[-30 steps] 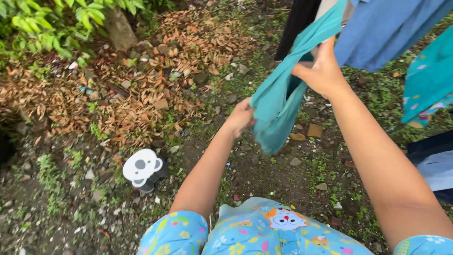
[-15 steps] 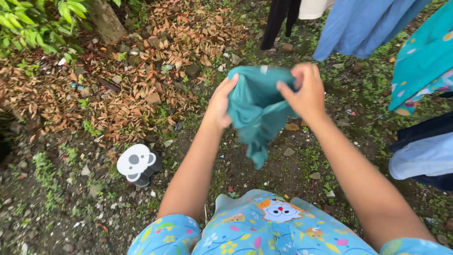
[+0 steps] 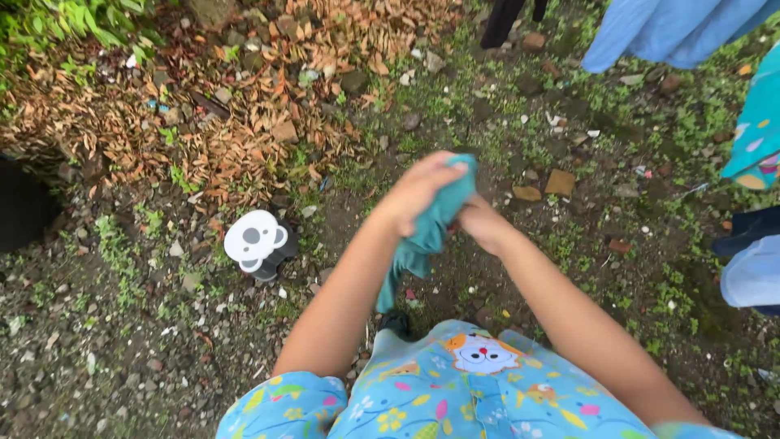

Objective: Hanging wet laundry from a basket onto clotheslines and a drying rack using hangers.

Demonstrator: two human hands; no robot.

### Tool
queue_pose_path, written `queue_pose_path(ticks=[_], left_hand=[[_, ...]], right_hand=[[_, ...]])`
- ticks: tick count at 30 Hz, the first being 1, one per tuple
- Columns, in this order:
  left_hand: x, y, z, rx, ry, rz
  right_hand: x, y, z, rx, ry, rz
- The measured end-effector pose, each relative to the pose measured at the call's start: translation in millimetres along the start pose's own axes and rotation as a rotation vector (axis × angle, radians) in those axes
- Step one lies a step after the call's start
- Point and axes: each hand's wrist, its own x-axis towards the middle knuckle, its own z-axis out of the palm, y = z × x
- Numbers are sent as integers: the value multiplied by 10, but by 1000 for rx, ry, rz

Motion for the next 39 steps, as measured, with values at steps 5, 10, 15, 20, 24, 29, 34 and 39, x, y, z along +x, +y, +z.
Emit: queue_pose_path(ticks=[5,10,15,20,24,29,34,39], left_hand=[[-338,-127,94,-326,-230,-103],[-605,-220,-191,-365,-392,-129],[-453,-393,-260,-452,-348,-119],[-131,-531,-376,-633,-181,19],[59,-504,-565,-690,-25,161],[-20,-671,-813,-292,92,22],[-26,-806,-1088,546,125,-141],[126,-1073,-1508,-185,195,-189]], right_hand=[[470,112,-339,701,-221,269],[669,-144,-283,348,-246,60],[520,-515,-551,-13,-255,-147],[576,-38,-622,-378,-235,-339],[613,325,-668,-675,-211,-494],[-46,-779,-655,140,57,-265],[-205,-905,-1571,862,10,-529],[-215,-233,-2629,642,424,-514]])
